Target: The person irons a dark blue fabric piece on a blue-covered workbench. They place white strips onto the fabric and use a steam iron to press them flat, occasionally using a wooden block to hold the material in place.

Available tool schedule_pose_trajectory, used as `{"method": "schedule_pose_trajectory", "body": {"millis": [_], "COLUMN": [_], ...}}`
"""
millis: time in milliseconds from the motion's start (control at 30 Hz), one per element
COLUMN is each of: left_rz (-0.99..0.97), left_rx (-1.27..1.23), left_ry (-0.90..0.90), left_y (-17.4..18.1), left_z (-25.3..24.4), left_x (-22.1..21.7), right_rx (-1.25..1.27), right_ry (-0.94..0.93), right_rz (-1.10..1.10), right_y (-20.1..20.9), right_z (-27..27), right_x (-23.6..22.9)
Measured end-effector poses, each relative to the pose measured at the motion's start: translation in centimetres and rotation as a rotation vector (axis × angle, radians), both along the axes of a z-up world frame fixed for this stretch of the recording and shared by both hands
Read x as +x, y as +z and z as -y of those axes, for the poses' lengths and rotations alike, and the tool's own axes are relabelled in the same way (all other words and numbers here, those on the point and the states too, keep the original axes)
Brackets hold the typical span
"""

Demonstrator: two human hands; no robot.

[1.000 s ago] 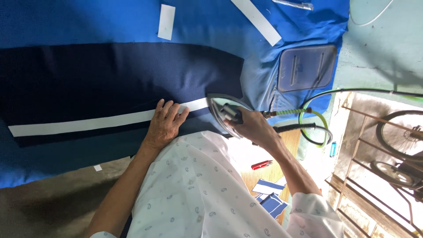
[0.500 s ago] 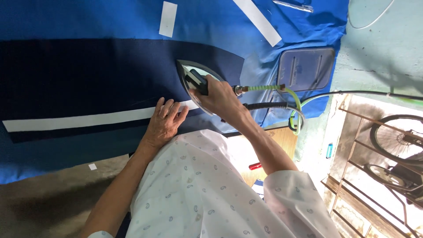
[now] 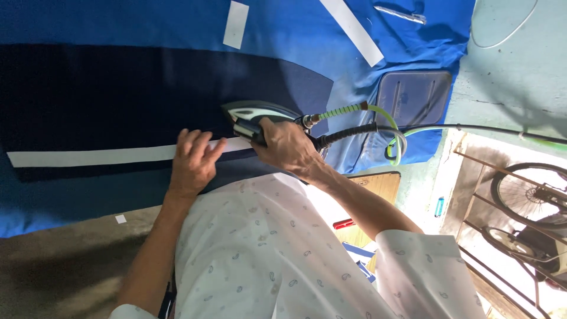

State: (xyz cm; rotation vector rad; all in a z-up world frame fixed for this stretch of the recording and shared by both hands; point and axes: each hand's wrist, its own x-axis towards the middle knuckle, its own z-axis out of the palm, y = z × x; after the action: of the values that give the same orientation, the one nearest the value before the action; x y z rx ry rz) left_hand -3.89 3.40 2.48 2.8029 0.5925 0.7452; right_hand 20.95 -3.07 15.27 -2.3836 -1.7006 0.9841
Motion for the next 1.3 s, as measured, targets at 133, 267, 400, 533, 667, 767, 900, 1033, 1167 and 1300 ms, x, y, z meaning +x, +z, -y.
{"method": "schedule_pose_trajectory", "body": {"millis": [133,267,400,533,667,767,900,1033,1167,1300], "left_rz": [-0.044,-0.08,-0.136,-0.106,-0.351,-0.449,-0.486,-0.484,-0.412,-0.289], "left_rx": [0.021,0.041,0.015,-0.025,-0.278,-0.379,-0.071,-0.182,-0.116,-0.051], "left_ry": [0.158,0.333,0.51,0.694,0.903,0.806,0.63,0.705,0.424,0.257], "left_y": [0.2,0.4,2.0,6.2,6.3,4.6,2.7,5.4,8.6,5.6], "left_z": [-1.0,-3.0,-7.0,-12.7,-18.7,-23.7,-24.9,-22.0,-16.6,-12.6], "left_x": [-2.9,-7.0,-11.8,-15.5,-21.2,-24.3,-25.6,-19.2,-10.5,-5.1], "right_rx": [0.004,-0.08,-0.088,-0.246,-0.2,-0.077,-0.028,-0.061,-0.046,-0.099], "right_ry": [0.138,0.317,0.466,0.463,0.528,0.603,0.6,0.572,0.561,0.472], "right_rz": [-0.037,-0.057,-0.034,-0.051,-0.129,-0.102,-0.077,-0.064,-0.091,-0.097], "right_y": [0.7,2.8,3.6,2.6,0.2,-0.3,-0.4,-0.4,-0.1,-0.9], "right_z": [-0.1,-1.1,-1.5,-2.2,-0.8,-0.5,0.2,0.2,0.1,0.7], "right_x": [-0.7,-0.9,-0.9,-1.1,-0.5,-0.2,-0.3,-0.3,-0.3,-0.2]}}
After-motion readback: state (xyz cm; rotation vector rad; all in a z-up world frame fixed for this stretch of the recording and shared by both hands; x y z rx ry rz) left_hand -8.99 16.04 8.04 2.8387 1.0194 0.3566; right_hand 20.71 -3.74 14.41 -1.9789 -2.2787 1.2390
